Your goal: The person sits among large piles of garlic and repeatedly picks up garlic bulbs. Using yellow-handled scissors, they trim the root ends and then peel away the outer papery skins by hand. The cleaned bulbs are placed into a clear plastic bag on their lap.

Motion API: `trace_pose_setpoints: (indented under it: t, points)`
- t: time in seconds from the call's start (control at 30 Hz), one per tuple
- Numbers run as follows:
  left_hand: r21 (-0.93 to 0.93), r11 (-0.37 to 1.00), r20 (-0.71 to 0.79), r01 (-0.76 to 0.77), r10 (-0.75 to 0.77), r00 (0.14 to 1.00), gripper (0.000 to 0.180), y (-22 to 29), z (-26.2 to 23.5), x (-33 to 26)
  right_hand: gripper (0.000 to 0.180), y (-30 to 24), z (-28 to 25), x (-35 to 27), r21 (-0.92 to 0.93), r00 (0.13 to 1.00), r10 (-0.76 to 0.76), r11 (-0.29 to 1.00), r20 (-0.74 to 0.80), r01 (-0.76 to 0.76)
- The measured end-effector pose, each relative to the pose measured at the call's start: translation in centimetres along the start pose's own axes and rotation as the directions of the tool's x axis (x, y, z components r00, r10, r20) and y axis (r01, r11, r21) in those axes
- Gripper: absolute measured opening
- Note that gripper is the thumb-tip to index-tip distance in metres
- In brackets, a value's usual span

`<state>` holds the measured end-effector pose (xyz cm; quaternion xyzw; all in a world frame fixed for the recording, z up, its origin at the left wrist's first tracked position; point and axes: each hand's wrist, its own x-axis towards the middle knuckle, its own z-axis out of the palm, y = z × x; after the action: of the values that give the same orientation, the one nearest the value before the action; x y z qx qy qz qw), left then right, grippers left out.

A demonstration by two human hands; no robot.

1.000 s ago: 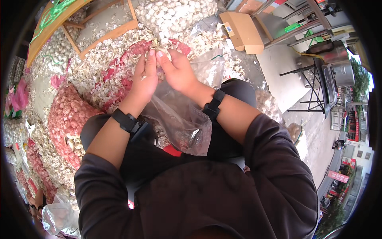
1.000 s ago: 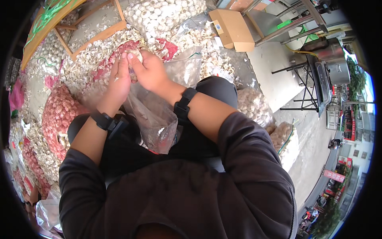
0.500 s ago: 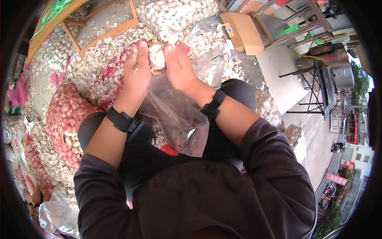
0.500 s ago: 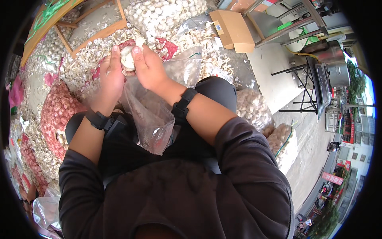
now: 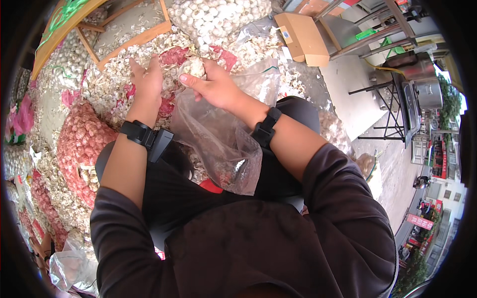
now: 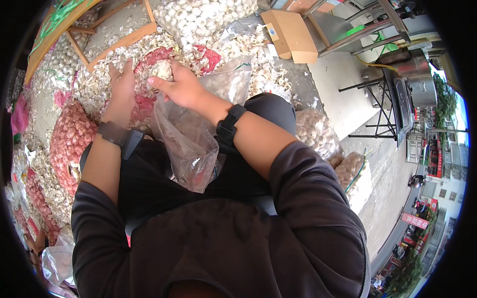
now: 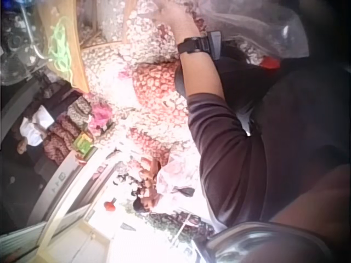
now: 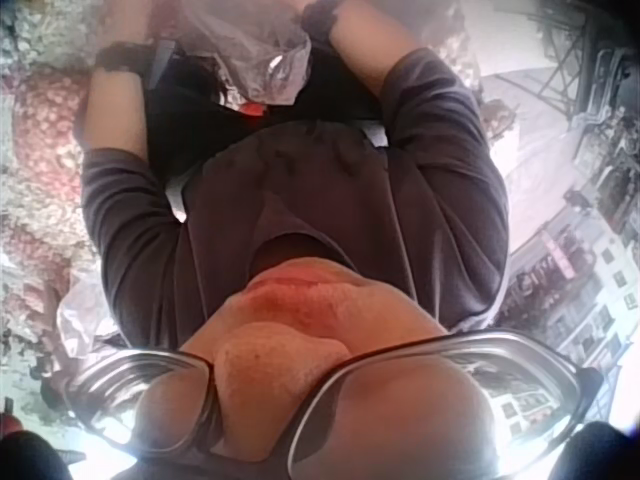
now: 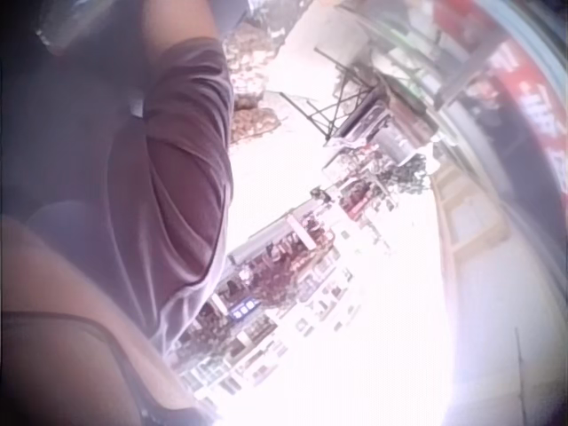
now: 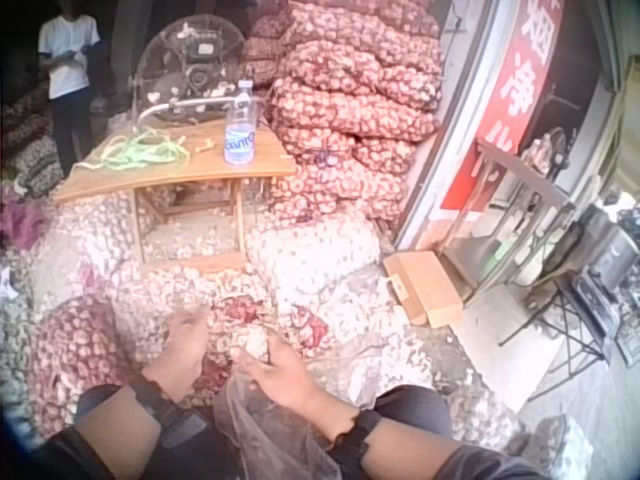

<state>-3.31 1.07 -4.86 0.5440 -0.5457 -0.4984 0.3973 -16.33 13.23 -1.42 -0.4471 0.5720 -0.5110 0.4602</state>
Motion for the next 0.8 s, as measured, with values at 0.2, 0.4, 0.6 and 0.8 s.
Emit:
trace_pose_setpoints:
  t: [0.2,0.4,0.6,0.8]
  points:
    - [-0.226,0.933,0.7,0.28,-0.045,0.713,0.058,3.0,0.2,-3.9,0.044,1.4,0.1,0.3,-0.041,0.999,-0.049,0.998,0.017,0.05]
    - [-0.276,0.93,0.656,0.244,-0.003,0.755,0.054,2.0,0.9,-4.4,0.033,0.7,0.0,0.3,0.236,0.994,0.083,0.97,-0.077,-0.063]
    - [-0.267,0.903,0.671,0.338,-0.077,0.737,0.042,2.7,1.3,-5.7,0.019,1.1,-0.2,0.5,0.276,0.996,0.022,0.961,-0.084,0.002]
    - [-0.418,0.756,0.652,0.504,-0.137,0.746,0.033,2.6,1.1,-4.5,0.023,-0.2,-0.4,0.2,0.242,0.941,0.086,0.97,-0.328,-0.004]
